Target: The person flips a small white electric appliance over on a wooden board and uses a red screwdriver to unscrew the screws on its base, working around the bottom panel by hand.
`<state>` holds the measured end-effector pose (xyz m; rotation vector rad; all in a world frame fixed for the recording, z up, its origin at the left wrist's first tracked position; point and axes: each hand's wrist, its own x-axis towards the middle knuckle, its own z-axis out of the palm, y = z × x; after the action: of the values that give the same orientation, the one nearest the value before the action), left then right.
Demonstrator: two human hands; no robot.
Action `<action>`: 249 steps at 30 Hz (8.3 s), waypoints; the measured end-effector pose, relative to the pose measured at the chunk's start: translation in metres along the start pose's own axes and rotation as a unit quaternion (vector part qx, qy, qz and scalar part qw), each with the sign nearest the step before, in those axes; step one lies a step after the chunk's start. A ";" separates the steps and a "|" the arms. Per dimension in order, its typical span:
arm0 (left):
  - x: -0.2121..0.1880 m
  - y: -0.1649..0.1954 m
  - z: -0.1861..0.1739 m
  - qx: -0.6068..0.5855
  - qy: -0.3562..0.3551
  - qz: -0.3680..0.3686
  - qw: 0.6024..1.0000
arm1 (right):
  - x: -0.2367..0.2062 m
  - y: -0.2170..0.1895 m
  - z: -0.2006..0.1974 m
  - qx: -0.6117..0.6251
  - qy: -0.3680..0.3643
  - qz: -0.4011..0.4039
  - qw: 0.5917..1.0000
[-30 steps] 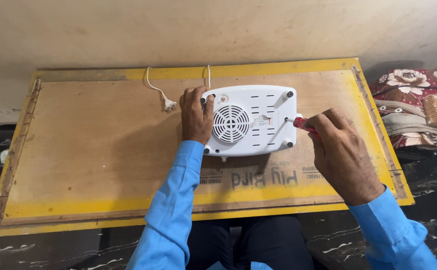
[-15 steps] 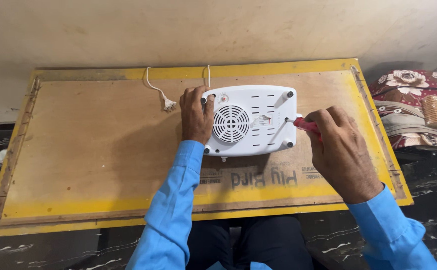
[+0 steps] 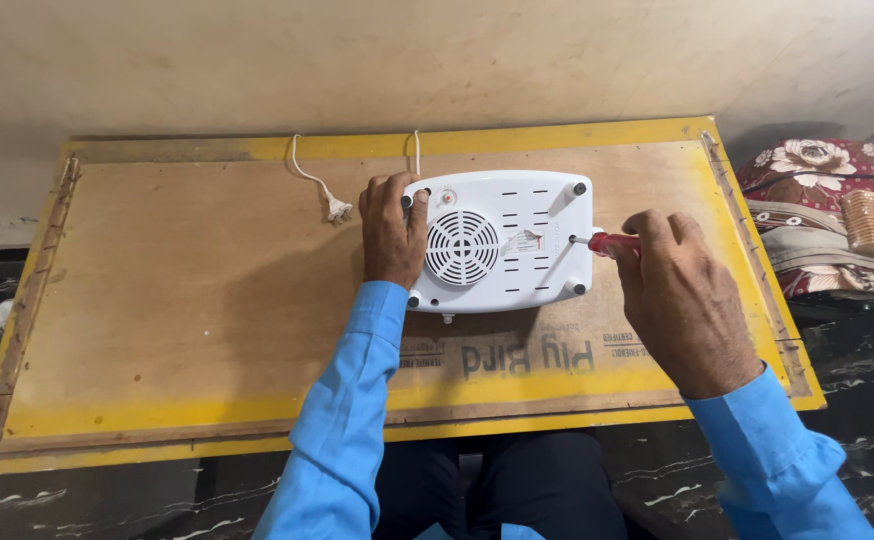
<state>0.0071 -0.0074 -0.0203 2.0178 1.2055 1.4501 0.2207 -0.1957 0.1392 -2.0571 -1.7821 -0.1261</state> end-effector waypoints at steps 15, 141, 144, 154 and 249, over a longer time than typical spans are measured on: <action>0.001 -0.002 0.001 0.008 0.011 0.011 1.000 | 0.001 0.005 -0.004 0.090 0.054 -0.096 0.990; -0.008 -0.002 0.003 -0.030 0.002 0.010 0.999 | 0.046 -0.080 0.017 0.195 0.101 -0.150 0.964; -0.008 -0.002 0.003 -0.019 0.006 0.017 1.000 | 0.050 -0.082 0.021 0.194 0.084 -0.145 0.967; -0.007 -0.001 0.003 -0.014 0.000 0.007 1.000 | 0.068 -0.093 0.036 0.159 0.077 -0.240 0.955; -0.004 -0.008 -0.001 -0.011 0.017 0.101 0.995 | 0.079 -0.106 0.040 0.029 -0.009 -0.270 0.962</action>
<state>0.0030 -0.0062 -0.0279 2.1606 1.0180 1.5898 0.1247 -0.0976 0.1558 -1.4869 -2.2835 -0.2077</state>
